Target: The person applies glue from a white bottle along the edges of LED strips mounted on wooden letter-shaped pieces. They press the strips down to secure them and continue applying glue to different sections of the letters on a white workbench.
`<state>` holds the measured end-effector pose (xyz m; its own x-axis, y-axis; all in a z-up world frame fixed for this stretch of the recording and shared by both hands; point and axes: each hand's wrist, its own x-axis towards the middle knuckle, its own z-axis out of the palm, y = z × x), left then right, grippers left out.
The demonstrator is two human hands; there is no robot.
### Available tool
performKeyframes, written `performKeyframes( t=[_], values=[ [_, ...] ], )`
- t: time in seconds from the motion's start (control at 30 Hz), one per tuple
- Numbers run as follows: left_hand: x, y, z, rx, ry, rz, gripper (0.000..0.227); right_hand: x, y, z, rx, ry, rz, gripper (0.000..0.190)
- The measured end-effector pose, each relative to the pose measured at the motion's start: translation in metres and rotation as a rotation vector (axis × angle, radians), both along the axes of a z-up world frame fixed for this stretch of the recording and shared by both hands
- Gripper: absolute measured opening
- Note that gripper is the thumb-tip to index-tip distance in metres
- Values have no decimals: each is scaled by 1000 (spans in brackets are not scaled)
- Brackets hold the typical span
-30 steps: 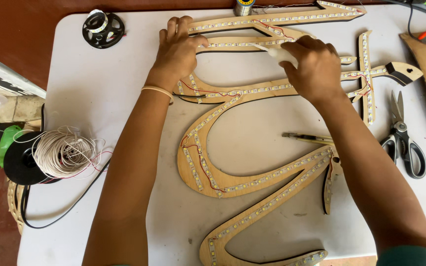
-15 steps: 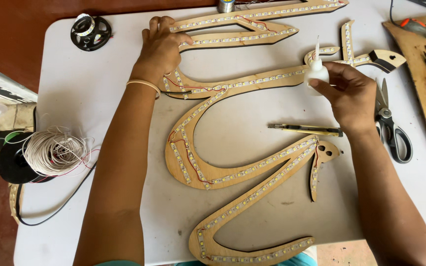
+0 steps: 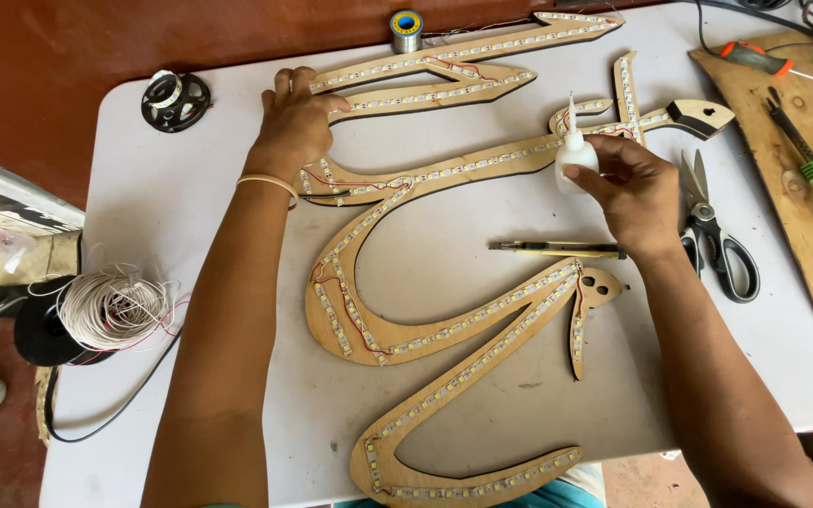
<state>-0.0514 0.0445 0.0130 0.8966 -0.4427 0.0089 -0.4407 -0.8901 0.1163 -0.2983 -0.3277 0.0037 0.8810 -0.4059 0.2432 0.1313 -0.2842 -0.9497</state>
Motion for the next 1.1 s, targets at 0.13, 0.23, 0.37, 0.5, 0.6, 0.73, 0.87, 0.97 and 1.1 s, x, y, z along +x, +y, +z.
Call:
performKeyframes(
  t=[0.13, 0.23, 0.37, 0.5, 0.6, 0.73, 0.87, 0.97, 1.1],
  values=[
    [3, -1, -3, -28, 4, -44, 77, -1, 1, 5, 8, -16, 20, 38],
    [2, -1, -11, -145, -137, -102, 78, -2, 1, 4, -4, -22, 27, 37],
    [1, -2, -21, -133, -244, -168, 74, -1, 1, 0, -19, -15, 39, 37],
    [2, -4, -20, -119, -245, -150, 72, -1, 0, -2, -60, -1, 45, 37],
    [6, -5, -25, -127, -241, -139, 69, -2, 5, 4, -70, 16, 48, 37],
    [5, -4, -22, -149, -230, -148, 71, -3, 5, 4, -113, 9, 65, 36],
    [5, -3, -21, -181, -204, -127, 71, -3, 6, 5, -124, 18, 59, 36],
    [2, -4, -16, -200, -173, -117, 75, -3, 6, 5, -104, 21, 51, 37],
    [5, -2, -23, -193, -247, -149, 72, -2, 3, 1, -108, 18, 59, 38]
  ],
)
